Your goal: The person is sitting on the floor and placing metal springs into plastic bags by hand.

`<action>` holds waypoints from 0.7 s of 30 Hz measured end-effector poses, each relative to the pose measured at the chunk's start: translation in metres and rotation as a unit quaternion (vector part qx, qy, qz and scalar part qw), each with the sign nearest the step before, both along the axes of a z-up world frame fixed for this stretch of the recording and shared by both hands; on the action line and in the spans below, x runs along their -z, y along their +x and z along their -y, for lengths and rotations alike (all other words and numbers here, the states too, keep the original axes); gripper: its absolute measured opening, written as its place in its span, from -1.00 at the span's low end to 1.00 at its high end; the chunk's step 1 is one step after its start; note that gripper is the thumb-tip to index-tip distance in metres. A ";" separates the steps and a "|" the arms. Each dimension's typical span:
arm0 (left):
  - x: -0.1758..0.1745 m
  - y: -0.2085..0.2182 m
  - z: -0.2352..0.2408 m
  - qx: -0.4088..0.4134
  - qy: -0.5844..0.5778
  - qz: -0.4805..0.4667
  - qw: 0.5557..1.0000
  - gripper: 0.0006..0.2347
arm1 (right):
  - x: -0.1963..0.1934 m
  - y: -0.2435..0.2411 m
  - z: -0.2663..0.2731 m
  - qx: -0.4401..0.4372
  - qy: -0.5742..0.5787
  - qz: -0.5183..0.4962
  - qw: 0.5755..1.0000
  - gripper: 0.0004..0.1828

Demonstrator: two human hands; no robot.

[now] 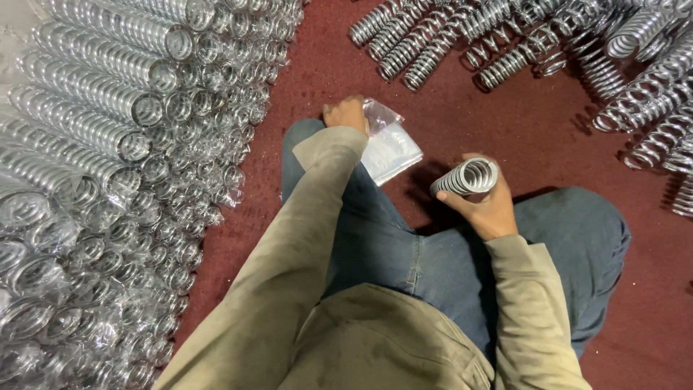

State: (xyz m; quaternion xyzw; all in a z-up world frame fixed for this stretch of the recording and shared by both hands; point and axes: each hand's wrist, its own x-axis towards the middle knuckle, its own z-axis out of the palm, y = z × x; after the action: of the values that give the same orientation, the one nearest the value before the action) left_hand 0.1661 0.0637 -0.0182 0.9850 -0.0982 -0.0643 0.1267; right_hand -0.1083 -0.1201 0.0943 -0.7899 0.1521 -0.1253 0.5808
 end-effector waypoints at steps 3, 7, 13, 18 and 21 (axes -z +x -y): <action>-0.022 -0.021 -0.006 0.032 -0.117 0.206 0.971 -0.82 | -0.053 -0.006 -0.009 -0.024 -0.011 0.080 0.996 -0.08; -0.112 -0.061 -0.006 0.186 -0.377 0.365 0.831 -0.70 | -0.123 -0.010 -0.024 -0.062 -0.127 0.153 0.978 -0.21; -0.213 -0.121 -0.001 0.396 -0.396 0.424 0.712 -0.90 | -0.159 0.020 -0.021 -0.066 -0.258 0.224 0.937 -0.72; -0.229 -0.170 -0.043 0.359 -0.551 -0.044 0.752 -0.66 | -0.130 -0.011 -0.042 0.032 -0.227 0.241 0.943 -0.84; -0.216 -0.207 -0.046 0.283 -0.635 -0.363 0.620 -0.52 | -0.108 -0.037 -0.059 0.098 -0.169 0.217 0.957 -0.84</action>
State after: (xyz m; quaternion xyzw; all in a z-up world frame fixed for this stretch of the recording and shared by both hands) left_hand -0.0407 0.1101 0.1982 0.4794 -0.3346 -0.3709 0.7216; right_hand -0.1448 -0.0615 0.2018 -0.8115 0.0756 -0.3734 0.4431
